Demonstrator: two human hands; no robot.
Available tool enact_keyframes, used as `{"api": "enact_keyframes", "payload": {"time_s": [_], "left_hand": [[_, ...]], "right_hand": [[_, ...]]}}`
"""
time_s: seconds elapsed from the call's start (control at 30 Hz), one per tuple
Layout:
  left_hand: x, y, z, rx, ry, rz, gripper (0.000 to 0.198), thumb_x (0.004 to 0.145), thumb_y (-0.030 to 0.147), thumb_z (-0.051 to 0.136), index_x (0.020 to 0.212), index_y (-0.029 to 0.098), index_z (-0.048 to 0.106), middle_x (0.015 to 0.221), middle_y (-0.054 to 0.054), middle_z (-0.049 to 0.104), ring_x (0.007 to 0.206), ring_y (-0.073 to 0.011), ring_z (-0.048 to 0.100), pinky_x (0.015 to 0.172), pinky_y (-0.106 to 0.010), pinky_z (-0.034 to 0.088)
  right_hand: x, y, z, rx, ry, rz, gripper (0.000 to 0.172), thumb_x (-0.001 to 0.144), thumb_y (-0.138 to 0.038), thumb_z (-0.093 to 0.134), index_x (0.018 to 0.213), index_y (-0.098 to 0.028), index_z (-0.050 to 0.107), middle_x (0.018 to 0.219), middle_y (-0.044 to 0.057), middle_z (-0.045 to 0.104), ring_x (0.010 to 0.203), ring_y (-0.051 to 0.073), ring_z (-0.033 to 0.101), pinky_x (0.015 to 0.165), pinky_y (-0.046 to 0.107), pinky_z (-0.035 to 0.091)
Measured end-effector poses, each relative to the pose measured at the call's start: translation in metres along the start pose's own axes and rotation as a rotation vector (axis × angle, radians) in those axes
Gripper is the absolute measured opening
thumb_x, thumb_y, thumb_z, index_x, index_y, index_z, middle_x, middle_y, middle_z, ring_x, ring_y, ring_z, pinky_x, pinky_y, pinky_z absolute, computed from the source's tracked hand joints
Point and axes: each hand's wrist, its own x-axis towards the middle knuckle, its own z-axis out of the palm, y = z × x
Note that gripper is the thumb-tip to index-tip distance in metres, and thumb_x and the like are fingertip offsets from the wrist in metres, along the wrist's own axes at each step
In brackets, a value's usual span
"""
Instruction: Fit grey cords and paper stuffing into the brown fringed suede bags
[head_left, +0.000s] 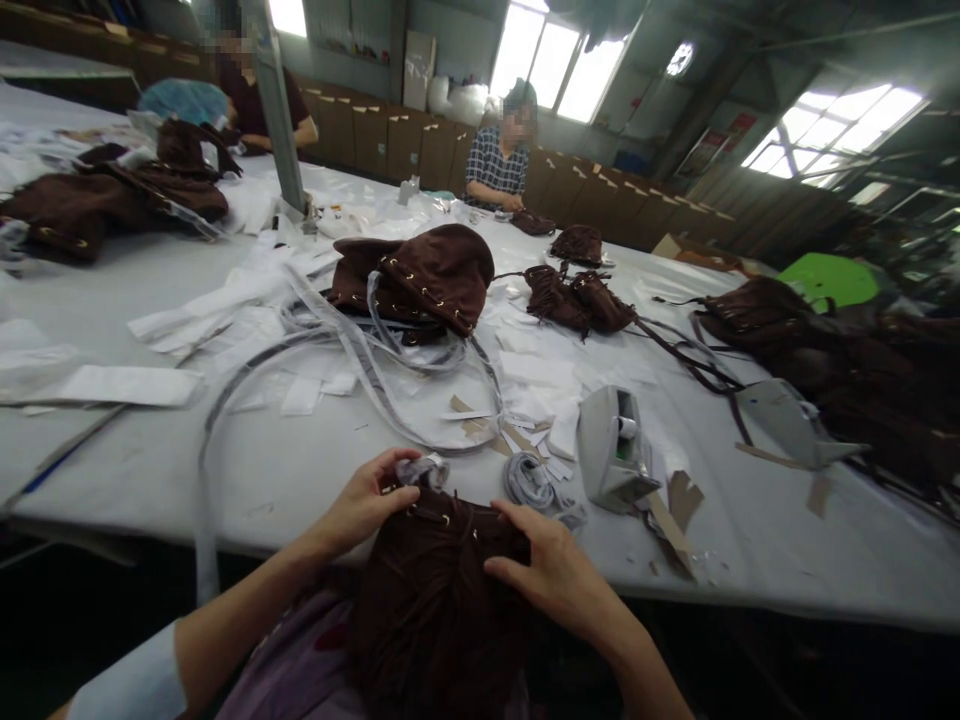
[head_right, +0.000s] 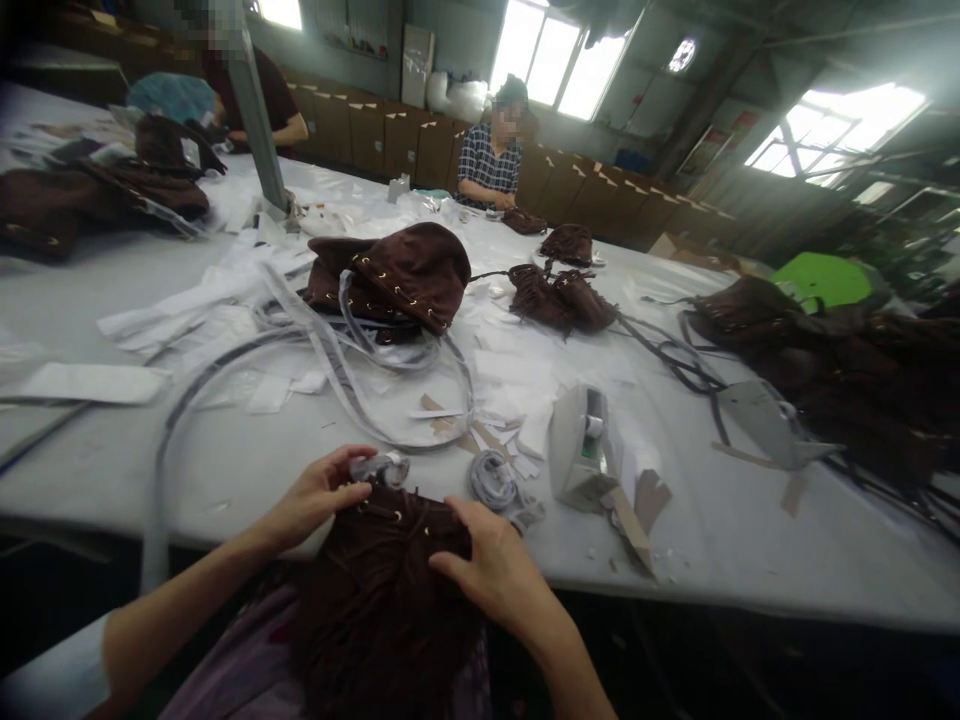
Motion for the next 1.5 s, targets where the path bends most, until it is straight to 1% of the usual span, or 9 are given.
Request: {"api": "enact_keyframes", "payload": {"time_s": [0.2,0.33,0.43,0.53,0.63,0.73,1.03,1.27,1.5], "left_hand": [[-0.013,0.016,-0.053,-0.226,0.184,0.099,0.069,0.067,0.028,0.075,0.128,0.027,0.041,0.088,-0.003,0.066,0.073,-0.0164,0.063,0.064,-0.025,0.050],[-0.014,0.005,-0.080,0.234,0.318,0.036,0.064,0.068,0.039,0.072,0.123,0.019,0.046,0.096,-0.009,0.064,0.087,-0.0247,0.064,0.077,-0.039,0.051],[-0.016,0.010,-0.076,0.670,0.538,0.306,0.056,0.074,0.041,0.065,0.123,0.017,0.049,0.120,-0.014,0.055,0.115,-0.0303,0.051,0.097,-0.047,0.041],[-0.017,0.030,-0.049,0.871,0.196,0.505,0.053,0.081,0.039,0.058,0.129,0.021,0.045,0.132,-0.012,0.049,0.125,-0.0260,0.043,0.106,-0.042,0.033],[-0.010,0.042,-0.018,0.945,-0.402,0.396,0.056,0.075,0.046,0.066,0.123,0.022,0.053,0.119,-0.009,0.061,0.114,-0.0254,0.053,0.096,-0.035,0.041],[-0.001,0.036,0.001,1.056,-0.637,0.325,0.039,0.069,0.049,0.070,0.093,0.020,0.065,0.087,-0.004,0.068,0.082,-0.0210,0.062,0.070,-0.025,0.043],[0.001,0.045,0.006,1.137,-0.430,0.269,0.022,0.076,0.042,0.063,0.078,0.020,0.060,0.073,0.000,0.066,0.068,-0.0162,0.060,0.057,-0.022,0.031],[0.015,-0.001,-0.015,1.110,-0.254,0.121,0.028,0.074,0.047,0.064,0.086,0.022,0.059,0.081,-0.001,0.068,0.076,-0.0208,0.061,0.058,-0.023,0.031],[0.031,-0.002,-0.025,1.019,-0.263,0.190,0.039,0.070,0.056,0.066,0.071,0.019,0.053,0.061,0.004,0.055,0.059,-0.0136,0.051,0.053,-0.022,0.027]], "right_hand": [[-0.009,-0.012,-0.009,0.332,-0.018,-0.038,0.050,0.080,-0.025,0.060,0.128,-0.020,0.051,0.092,0.004,0.070,0.085,0.019,0.065,0.081,0.033,0.050],[0.001,-0.009,0.029,0.044,0.033,-0.155,0.040,0.076,-0.026,0.065,0.115,-0.019,0.059,0.109,0.010,0.066,0.102,0.025,0.059,0.092,0.040,0.043],[0.009,-0.005,0.056,-0.089,0.108,-0.198,0.038,0.077,-0.025,0.064,0.114,-0.019,0.057,0.111,0.010,0.065,0.104,0.026,0.057,0.094,0.044,0.038],[0.009,-0.011,0.061,-0.098,0.149,-0.276,0.032,0.079,-0.020,0.059,0.110,-0.021,0.056,0.107,0.006,0.065,0.100,0.023,0.057,0.093,0.041,0.036],[0.004,-0.022,0.056,-0.095,0.194,-0.346,0.030,0.074,-0.015,0.056,0.103,-0.021,0.057,0.098,0.004,0.067,0.092,0.020,0.058,0.090,0.037,0.035],[-0.001,-0.024,0.057,-0.152,0.213,-0.321,0.021,0.073,-0.026,0.062,0.093,-0.020,0.060,0.085,0.003,0.068,0.078,0.019,0.059,0.082,0.035,0.035],[0.030,0.004,0.010,-0.576,0.102,-0.351,0.023,0.069,-0.041,0.066,0.071,-0.019,0.057,0.065,0.001,0.063,0.063,0.018,0.055,0.072,0.034,0.031],[0.036,0.035,-0.005,-0.522,0.148,-0.403,0.037,0.067,-0.006,0.049,0.100,-0.019,0.058,0.095,0.006,0.066,0.093,0.021,0.058,0.092,0.039,0.038],[0.024,0.008,0.019,-0.459,0.356,-0.509,0.052,0.084,-0.026,0.052,0.133,-0.012,0.041,0.143,0.016,0.040,0.133,0.026,0.035,0.109,0.046,0.029]]}}
